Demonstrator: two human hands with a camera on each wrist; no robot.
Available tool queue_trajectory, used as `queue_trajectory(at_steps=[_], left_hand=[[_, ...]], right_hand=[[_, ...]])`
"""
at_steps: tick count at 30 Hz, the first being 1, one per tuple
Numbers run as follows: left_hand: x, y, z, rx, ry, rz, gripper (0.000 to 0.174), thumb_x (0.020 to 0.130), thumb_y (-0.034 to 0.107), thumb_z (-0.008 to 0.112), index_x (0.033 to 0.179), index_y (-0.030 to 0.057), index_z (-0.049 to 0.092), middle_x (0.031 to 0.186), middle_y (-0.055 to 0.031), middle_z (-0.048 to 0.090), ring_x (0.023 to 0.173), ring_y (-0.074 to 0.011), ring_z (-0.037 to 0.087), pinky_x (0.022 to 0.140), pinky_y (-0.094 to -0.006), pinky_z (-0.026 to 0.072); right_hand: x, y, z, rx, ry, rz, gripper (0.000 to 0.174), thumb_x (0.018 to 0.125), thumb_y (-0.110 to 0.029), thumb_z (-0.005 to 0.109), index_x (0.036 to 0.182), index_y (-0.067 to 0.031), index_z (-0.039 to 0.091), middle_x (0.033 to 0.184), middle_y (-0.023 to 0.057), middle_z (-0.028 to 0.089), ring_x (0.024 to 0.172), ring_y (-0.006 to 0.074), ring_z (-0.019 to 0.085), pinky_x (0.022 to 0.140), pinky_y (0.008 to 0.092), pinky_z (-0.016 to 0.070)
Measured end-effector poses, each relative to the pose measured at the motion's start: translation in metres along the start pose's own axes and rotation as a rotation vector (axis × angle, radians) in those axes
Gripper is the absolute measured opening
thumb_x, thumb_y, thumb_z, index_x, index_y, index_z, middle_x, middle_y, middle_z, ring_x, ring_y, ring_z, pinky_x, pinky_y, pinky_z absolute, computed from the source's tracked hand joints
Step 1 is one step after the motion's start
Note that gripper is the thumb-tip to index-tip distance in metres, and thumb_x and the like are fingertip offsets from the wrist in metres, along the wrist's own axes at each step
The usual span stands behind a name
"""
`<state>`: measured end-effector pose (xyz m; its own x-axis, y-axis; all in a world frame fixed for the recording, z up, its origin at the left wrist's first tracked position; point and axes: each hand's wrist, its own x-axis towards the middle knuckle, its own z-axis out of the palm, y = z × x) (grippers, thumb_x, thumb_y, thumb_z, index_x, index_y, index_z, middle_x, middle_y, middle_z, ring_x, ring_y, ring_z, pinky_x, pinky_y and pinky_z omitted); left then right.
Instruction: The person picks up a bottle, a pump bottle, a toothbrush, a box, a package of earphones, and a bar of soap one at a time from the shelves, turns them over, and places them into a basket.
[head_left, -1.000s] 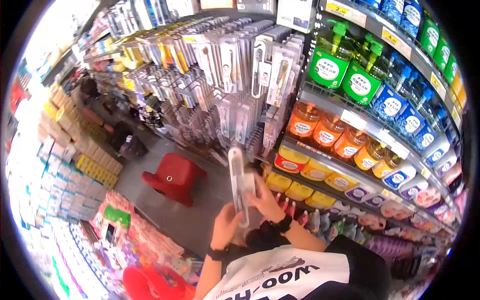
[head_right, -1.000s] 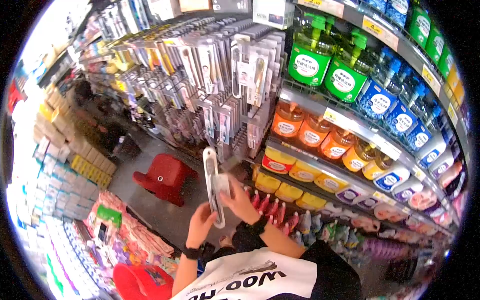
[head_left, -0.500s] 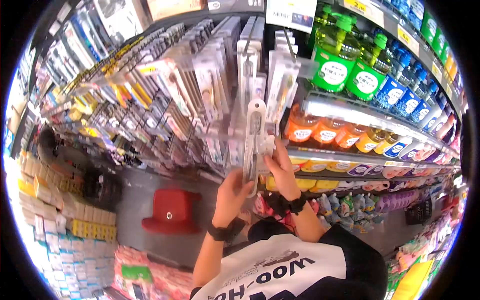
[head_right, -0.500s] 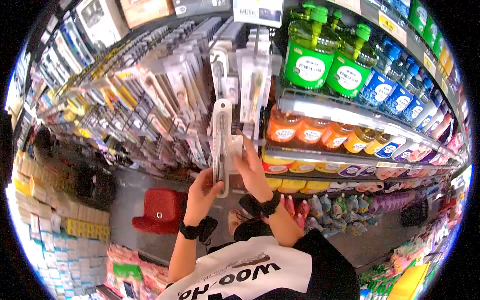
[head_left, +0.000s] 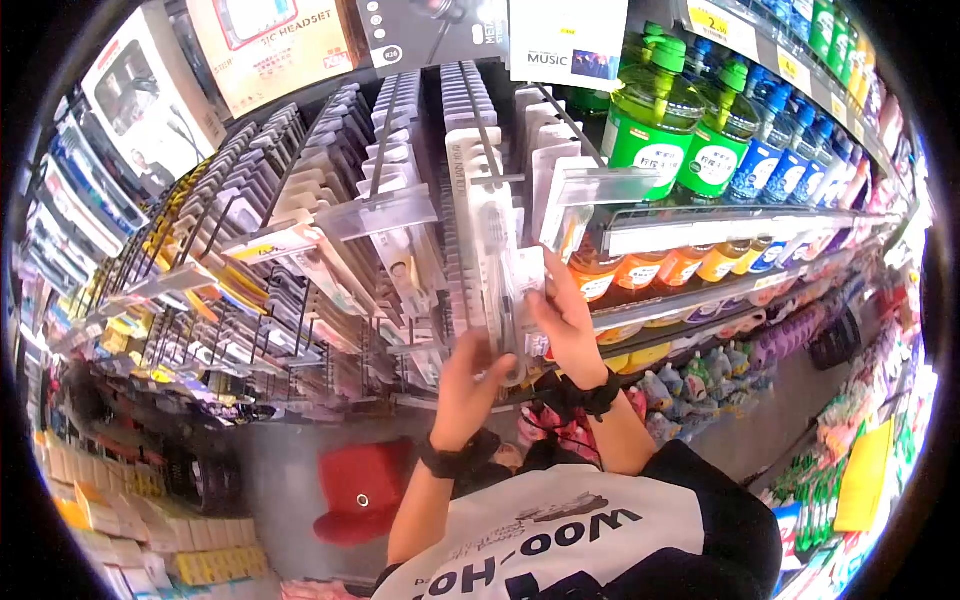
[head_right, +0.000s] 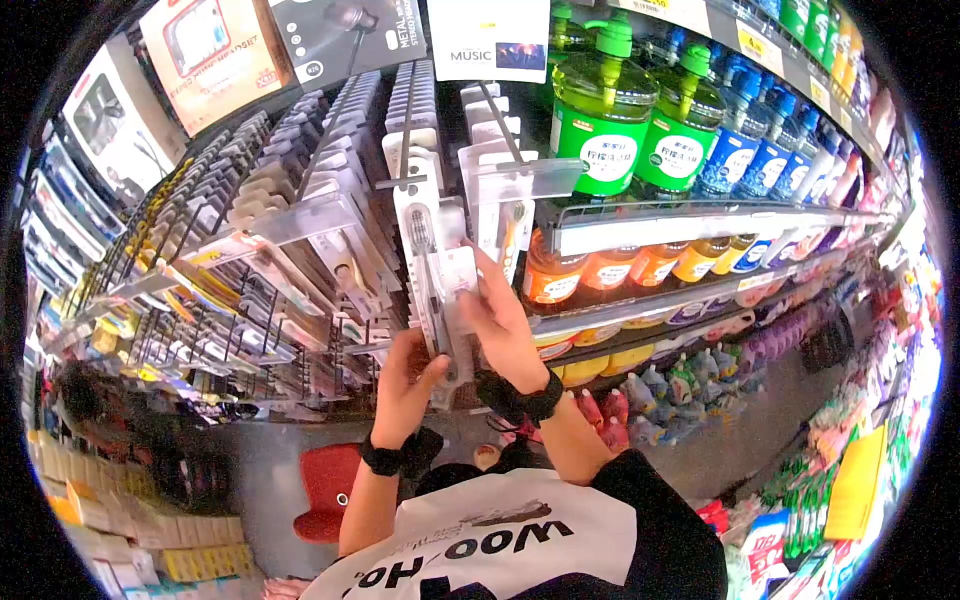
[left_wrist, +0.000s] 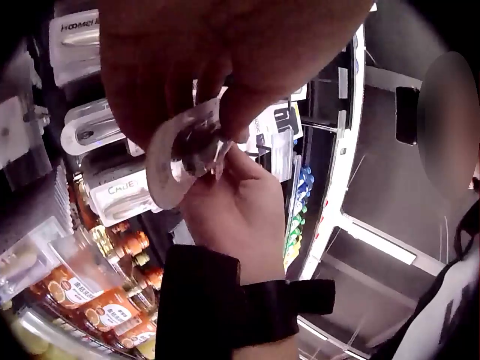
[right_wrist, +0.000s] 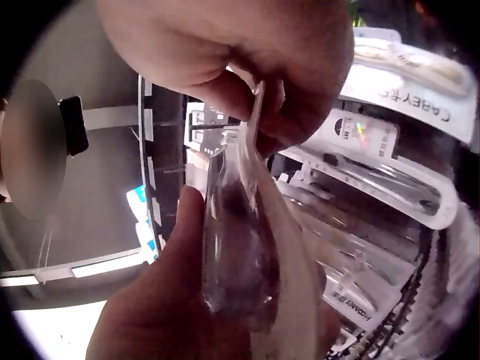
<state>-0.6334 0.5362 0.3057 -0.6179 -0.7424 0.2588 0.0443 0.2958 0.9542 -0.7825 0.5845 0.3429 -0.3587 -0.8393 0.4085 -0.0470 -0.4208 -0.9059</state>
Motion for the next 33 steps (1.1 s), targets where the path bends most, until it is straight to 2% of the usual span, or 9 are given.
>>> queue_trajectory(at_steps=[5, 9, 12, 14, 17, 19, 22, 29, 33], left_hand=[[0.01, 0.003, -0.011, -0.103, -0.01, -0.052, 0.03, 0.084, 0.015, 0.06, 0.107, 0.0, 0.048, 0.09, -0.0054, 0.056, 0.079, -0.0113, 0.054, 0.069, -0.0256, 0.044], [0.036, -0.001, -0.016, -0.023, -0.046, 0.046, 0.033, 0.081, 0.016, 0.061, 0.107, -0.0019, 0.049, 0.088, -0.0109, 0.057, 0.075, -0.0189, 0.057, 0.066, -0.03, 0.0453], [0.046, -0.011, -0.018, 0.13, -0.077, 0.117, 0.034, 0.081, 0.018, 0.061, 0.105, -0.0027, 0.049, 0.086, -0.0134, 0.057, 0.075, -0.0246, 0.057, 0.067, -0.0325, 0.0446], [0.051, -0.017, -0.02, 0.171, -0.048, 0.154, 0.035, 0.081, 0.021, 0.061, 0.104, -0.0029, 0.049, 0.085, -0.0137, 0.057, 0.076, -0.0249, 0.057, 0.068, -0.0337, 0.0441], [0.057, -0.031, -0.02, 0.181, -0.042, 0.225, 0.037, 0.083, 0.025, 0.059, 0.105, -0.0035, 0.048, 0.087, -0.0177, 0.056, 0.08, -0.0303, 0.056, 0.071, -0.0369, 0.0425], [0.06, -0.035, -0.018, 0.352, 0.075, 0.413, 0.038, 0.085, 0.023, 0.056, 0.108, -0.0056, 0.046, 0.095, -0.0223, 0.055, 0.085, -0.035, 0.054, 0.074, -0.0392, 0.0415], [0.065, -0.044, -0.015, 0.205, 0.018, 0.2, 0.037, 0.087, 0.021, 0.052, 0.109, -0.0073, 0.045, 0.102, -0.0231, 0.052, 0.091, -0.0367, 0.051, 0.081, -0.041, 0.0397], [0.049, -0.05, 0.016, 0.543, 0.36, 0.525, 0.056, 0.087, 0.029, 0.053, 0.126, -0.0057, 0.032, 0.126, -0.0232, 0.037, 0.116, -0.036, 0.035, 0.097, -0.0462, 0.0262], [-0.012, -0.017, 0.067, 0.272, 0.162, 0.542, 0.057, 0.086, 0.023, 0.055, 0.129, -0.0036, 0.028, 0.129, -0.022, 0.032, 0.12, -0.0361, 0.03, 0.098, -0.0454, 0.0247]], right_hand=[[0.006, 0.003, 0.017, -0.075, 0.177, -0.013, 0.049, 0.088, 0.001, 0.043, 0.134, -0.0037, 0.026, 0.104, 0.004, 0.054, 0.088, 0.0067, 0.047, 0.076, 0.0197, 0.0377], [0.013, 0.008, 0.023, -0.427, 0.346, -0.139, 0.06, 0.079, -0.001, 0.055, 0.131, -0.0022, 0.026, 0.119, 0.0155, 0.041, 0.105, 0.022, 0.043, 0.087, 0.0307, 0.0376], [-0.008, 0.006, 0.028, -0.564, 0.48, -0.209, 0.061, 0.076, 0.0, 0.056, 0.13, -0.0004, 0.026, 0.119, 0.0154, 0.04, 0.108, 0.0237, 0.041, 0.091, 0.0324, 0.0349], [-0.036, 0.007, 0.031, -0.548, 0.534, -0.14, 0.057, 0.076, 0.002, 0.055, 0.127, 0.0012, 0.029, 0.117, 0.0138, 0.041, 0.108, 0.0242, 0.041, 0.092, 0.0322, 0.0335], [-0.095, 0.011, 0.031, -0.702, 0.492, 0.014, 0.056, 0.079, 0.006, 0.051, 0.129, -0.0048, 0.028, 0.119, 0.0074, 0.042, 0.101, 0.014, 0.044, 0.082, 0.025, 0.039], [-0.137, 0.014, 0.035, -0.668, 0.57, 0.113, 0.051, 0.082, 0.004, 0.05, 0.129, -0.005, 0.03, 0.116, 0.0066, 0.045, 0.096, 0.0136, 0.049, 0.082, 0.0244, 0.0405], [-0.198, 0.006, 0.047, -0.508, 0.759, 0.302, 0.049, 0.082, 0.002, 0.05, 0.127, -0.0045, 0.032, 0.113, 0.0076, 0.047, 0.097, 0.0143, 0.05, 0.082, 0.0254, 0.0421], [-0.28, -0.021, 0.075, -0.658, 1.036, 0.386, 0.045, 0.078, 0.005, 0.05, 0.12, -0.0022, 0.036, 0.103, 0.0085, 0.051, 0.091, 0.0147, 0.05, 0.08, 0.0262, 0.0426], [-0.307, -0.033, 0.065, -0.704, 1.138, 0.357, 0.037, 0.08, 0.001, 0.052, 0.115, -0.0027, 0.04, 0.101, 0.008, 0.053, 0.093, 0.0147, 0.052, 0.081, 0.0281, 0.0437]])
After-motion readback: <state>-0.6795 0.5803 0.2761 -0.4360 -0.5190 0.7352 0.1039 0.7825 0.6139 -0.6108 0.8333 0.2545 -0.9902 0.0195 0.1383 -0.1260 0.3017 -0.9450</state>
